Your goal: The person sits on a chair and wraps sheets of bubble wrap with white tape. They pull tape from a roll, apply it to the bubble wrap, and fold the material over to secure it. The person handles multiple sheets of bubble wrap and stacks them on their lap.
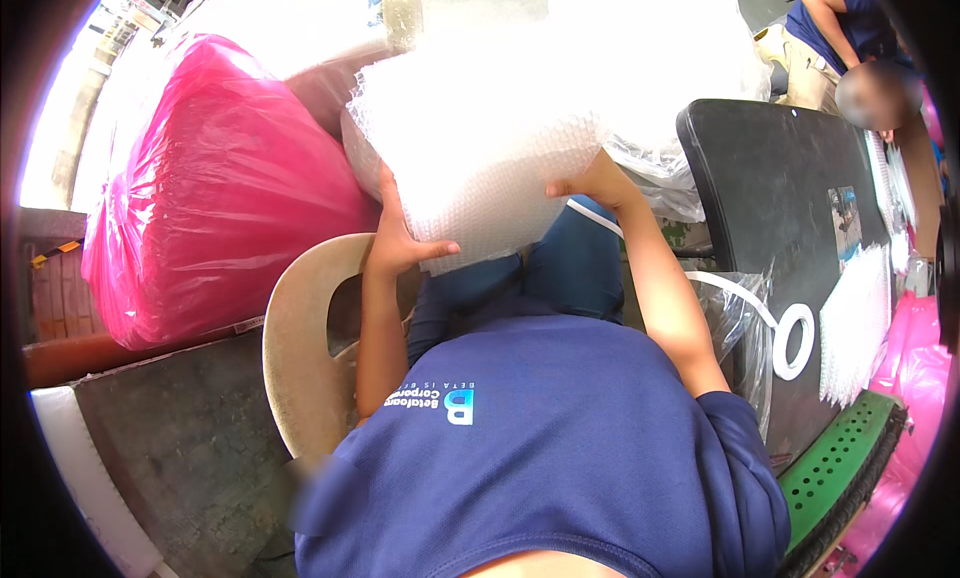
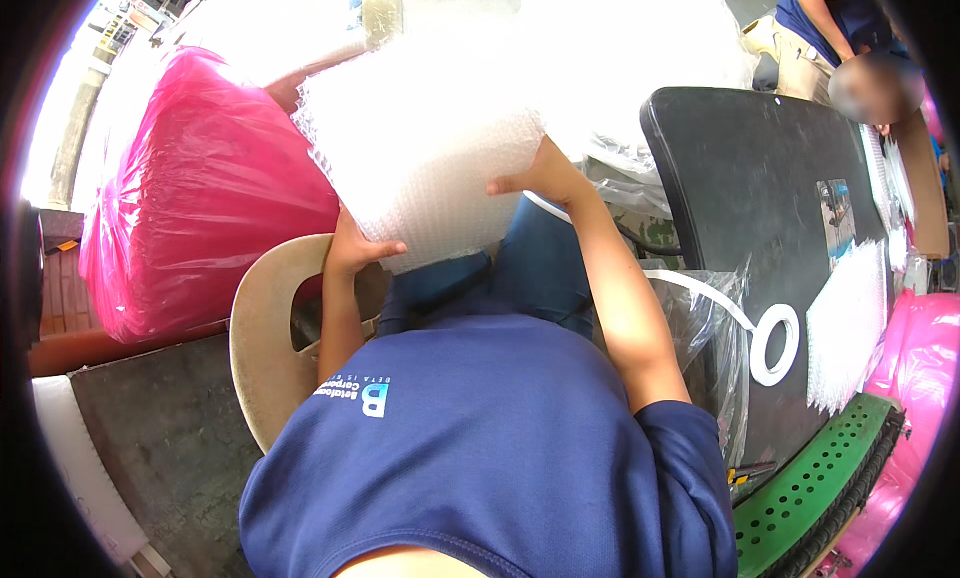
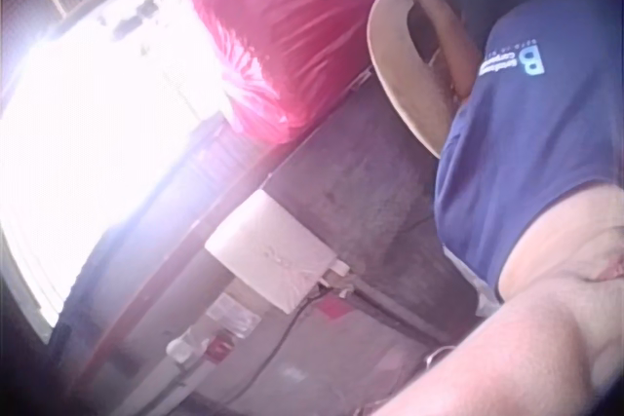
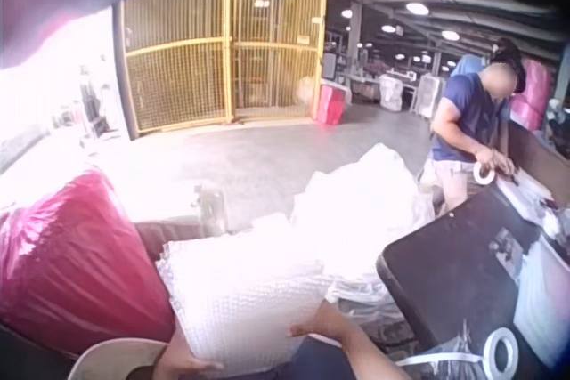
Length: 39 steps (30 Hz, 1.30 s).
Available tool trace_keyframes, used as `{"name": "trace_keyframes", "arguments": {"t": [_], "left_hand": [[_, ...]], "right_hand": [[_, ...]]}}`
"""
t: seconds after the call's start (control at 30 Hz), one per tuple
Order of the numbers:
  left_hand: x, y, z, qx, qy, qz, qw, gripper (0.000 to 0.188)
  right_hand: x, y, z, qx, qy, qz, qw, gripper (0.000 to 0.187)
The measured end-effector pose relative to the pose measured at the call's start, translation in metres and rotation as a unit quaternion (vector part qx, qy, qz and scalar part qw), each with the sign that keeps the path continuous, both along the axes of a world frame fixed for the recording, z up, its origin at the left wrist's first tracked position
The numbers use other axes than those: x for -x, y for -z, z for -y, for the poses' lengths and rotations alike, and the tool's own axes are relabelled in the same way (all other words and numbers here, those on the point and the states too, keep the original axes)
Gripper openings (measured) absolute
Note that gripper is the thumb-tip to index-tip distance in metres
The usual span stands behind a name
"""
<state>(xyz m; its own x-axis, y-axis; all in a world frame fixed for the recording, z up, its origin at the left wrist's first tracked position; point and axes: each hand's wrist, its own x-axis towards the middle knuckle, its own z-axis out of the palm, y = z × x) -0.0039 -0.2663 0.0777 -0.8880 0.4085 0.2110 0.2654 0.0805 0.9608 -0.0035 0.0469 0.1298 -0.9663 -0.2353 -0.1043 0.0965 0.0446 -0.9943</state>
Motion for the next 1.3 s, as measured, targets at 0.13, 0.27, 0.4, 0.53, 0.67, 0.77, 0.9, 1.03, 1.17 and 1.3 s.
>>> {"name": "trace_keyframes", "arguments": {"t": [0.13, 0.27, 0.4, 0.53, 0.67, 0.77, 0.9, 1.03, 1.17, 1.3], "left_hand": [[-0.017, -0.008, -0.010, 0.031, -0.031, -0.016, 0.999, 0.120], [-0.023, -0.048, -0.030, 0.029, -0.107, -0.108, 0.988, 0.103], [-0.036, -0.095, -0.054, 0.126, -0.226, -0.230, 0.938, 0.096], [-0.052, -0.098, -0.061, 0.294, -0.197, -0.289, 0.889, 0.092], [-0.081, -0.079, -0.070, 0.447, -0.042, -0.234, 0.862, 0.097], [-0.089, -0.098, -0.087, 0.492, 0.098, -0.189, 0.844, 0.089], [-0.035, -0.114, -0.105, 0.460, 0.232, -0.008, 0.857, 0.068], [0.048, -0.091, -0.135, 0.441, 0.231, -0.172, 0.850, 0.079], [0.067, -0.021, -0.154, 0.481, 0.123, -0.161, 0.853, 0.096], [0.056, -0.017, -0.158, 0.444, 0.133, -0.106, 0.880, 0.085]], "right_hand": [[-0.011, 0.001, -0.005, -0.025, -0.026, 0.031, 0.999, 0.091], [-0.012, -0.014, -0.013, 0.011, 0.013, 0.040, 0.999, 0.084], [-0.029, -0.036, -0.018, 0.170, 0.145, 0.075, 0.972, 0.057], [-0.057, -0.004, -0.055, 0.290, 0.190, 0.157, 0.925, 0.040], [-0.077, 0.009, -0.061, 0.313, 0.304, 0.347, 0.830, 0.055], [-0.098, 0.056, -0.062, 0.210, 0.279, 0.227, 0.909, 0.072], [-0.097, 0.082, -0.086, 0.186, 0.244, 0.249, 0.919, 0.079], [-0.083, 0.084, -0.088, 0.124, 0.233, 0.219, 0.939, 0.077], [-0.079, 0.069, -0.068, 0.061, 0.212, 0.188, 0.957, 0.072], [-0.084, 0.073, -0.055, -0.078, 0.256, 0.106, 0.958, 0.072]]}}
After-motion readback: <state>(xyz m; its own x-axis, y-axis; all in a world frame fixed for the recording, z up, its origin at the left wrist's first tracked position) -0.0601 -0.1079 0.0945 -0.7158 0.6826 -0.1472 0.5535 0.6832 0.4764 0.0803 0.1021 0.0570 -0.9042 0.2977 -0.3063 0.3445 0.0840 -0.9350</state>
